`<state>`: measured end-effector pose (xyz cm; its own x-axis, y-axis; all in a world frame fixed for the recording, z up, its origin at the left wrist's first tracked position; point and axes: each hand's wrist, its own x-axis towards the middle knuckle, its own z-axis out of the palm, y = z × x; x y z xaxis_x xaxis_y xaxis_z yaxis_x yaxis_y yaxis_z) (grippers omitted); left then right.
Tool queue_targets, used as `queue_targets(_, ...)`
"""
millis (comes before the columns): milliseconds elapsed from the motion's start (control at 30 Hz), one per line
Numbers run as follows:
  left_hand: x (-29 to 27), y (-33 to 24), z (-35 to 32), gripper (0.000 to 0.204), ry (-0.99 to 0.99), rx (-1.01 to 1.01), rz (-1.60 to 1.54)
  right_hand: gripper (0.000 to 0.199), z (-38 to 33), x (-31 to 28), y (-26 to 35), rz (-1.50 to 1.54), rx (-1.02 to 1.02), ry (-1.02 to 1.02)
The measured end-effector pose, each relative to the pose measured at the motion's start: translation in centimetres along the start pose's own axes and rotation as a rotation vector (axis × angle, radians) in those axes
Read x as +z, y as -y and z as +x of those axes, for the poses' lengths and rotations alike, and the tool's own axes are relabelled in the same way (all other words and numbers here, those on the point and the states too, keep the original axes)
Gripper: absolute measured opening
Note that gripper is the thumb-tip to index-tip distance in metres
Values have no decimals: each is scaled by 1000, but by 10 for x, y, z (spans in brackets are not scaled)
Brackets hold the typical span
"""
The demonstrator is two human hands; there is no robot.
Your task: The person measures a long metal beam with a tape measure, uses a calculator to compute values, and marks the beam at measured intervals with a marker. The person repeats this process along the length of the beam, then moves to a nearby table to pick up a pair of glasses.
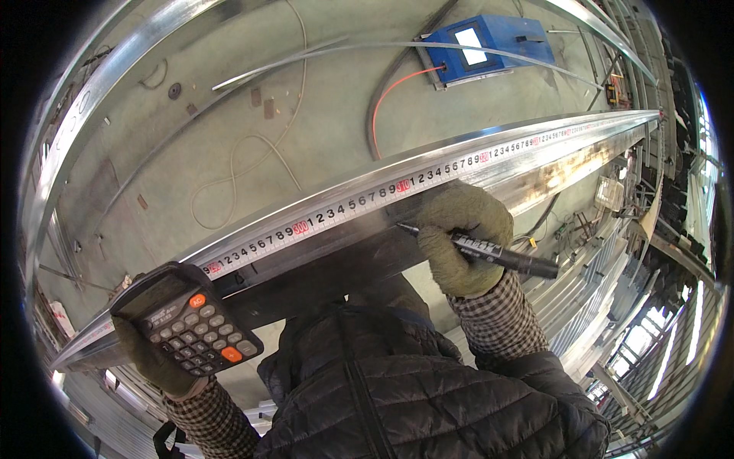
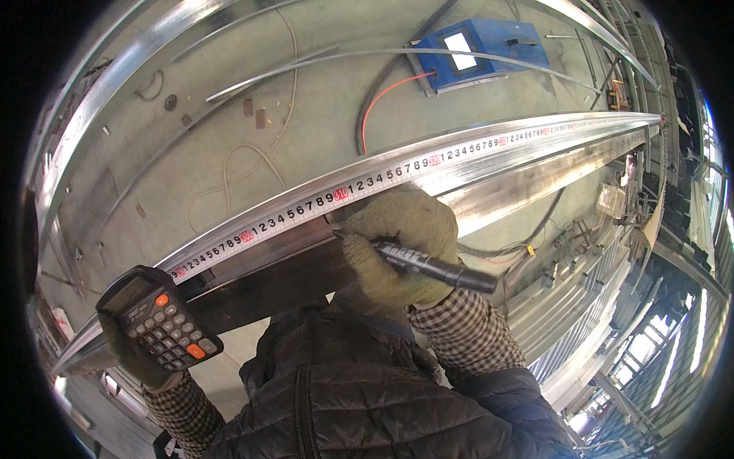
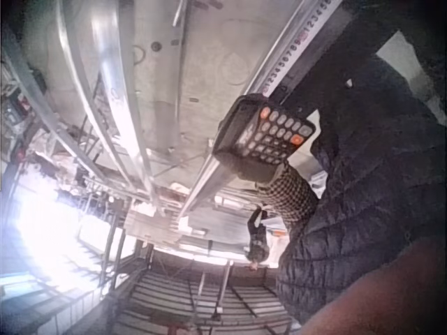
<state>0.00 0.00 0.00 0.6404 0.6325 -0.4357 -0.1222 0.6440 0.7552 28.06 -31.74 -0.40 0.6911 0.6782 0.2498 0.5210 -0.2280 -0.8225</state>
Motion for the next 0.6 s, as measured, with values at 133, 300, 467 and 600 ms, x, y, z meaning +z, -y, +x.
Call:
queue_targets(133,2,-1,2,55,37,-57,-60,13,-1,3,-2,181,54,-86)
queue_targets(300,34,2,2,60,-99,-70,-73,10,-2,3,12,310,150,-168)
queue_targets(467,95,23,-4,66,52,-149,-136,21,-15,14,51,510,181,-169)
queue_targets(600,137,34,-2,66,278,-280,-287,26,-28,28,66,571,-73,-102)
